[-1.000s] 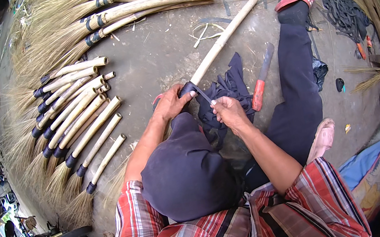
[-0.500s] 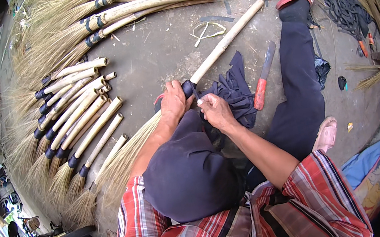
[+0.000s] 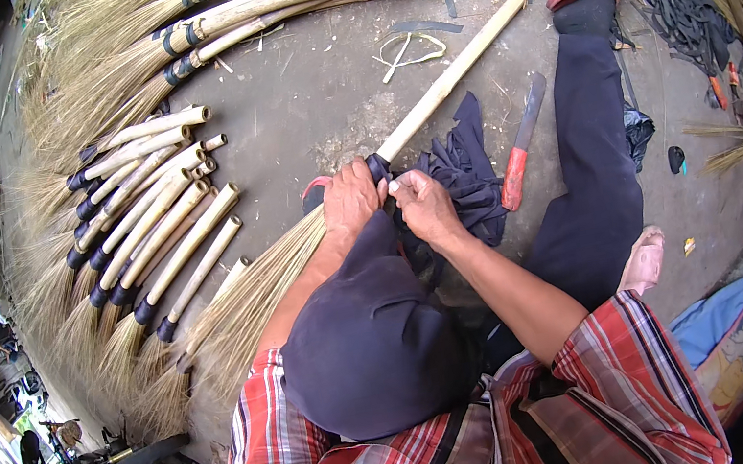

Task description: The person sits on the floor and wraps a dark fabric strip around the junction of a broom's bristles and handle. They use a knife to cut the strip and a hammer to tap it into place, repeating the process to secure the binding.

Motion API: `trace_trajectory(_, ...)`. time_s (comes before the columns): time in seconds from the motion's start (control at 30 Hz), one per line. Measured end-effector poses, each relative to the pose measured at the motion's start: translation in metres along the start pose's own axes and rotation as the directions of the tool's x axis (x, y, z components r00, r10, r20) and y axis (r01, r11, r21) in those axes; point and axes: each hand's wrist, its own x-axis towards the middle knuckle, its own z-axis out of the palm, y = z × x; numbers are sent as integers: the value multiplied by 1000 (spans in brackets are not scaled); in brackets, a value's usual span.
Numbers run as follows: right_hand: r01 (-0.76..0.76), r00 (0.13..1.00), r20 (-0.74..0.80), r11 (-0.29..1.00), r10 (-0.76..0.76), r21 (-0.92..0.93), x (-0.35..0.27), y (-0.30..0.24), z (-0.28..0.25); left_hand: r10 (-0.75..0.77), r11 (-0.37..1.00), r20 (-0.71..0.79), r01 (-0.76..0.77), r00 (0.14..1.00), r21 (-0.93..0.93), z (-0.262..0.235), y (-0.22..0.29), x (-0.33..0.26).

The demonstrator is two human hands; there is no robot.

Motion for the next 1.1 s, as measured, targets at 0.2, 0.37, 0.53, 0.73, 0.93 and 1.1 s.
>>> trace_trajectory(0.2,177,981,-69,983,-181,-54,-16,11,4,-104,990,274,126,956,-62,-15,-7,18)
trace_trajectory(0.37,48,998,-40,989,-43,136,2,35,-15,72,830,493,221,867,-512,-44,-18,30)
trace_trajectory(0.53,-22,999,-26,982,27,190,5,34,-11,-41,935,230,118,972,-335,-51,-2,12)
trace_trajectory(0.73,-108,994,59,930,93,351,12,25,-13,6,841,460,244,888,-483,-61,-6,16)
trace_trajectory(0.93,-155,988,47,924,148,350,25,25,-11,-60,947,156,106,986,-303,-46,4,5)
trace_trajectory(1.1,-154,988,59,921,142,357,36,21,-7,28,743,476,300,879,-599,-47,-18,22)
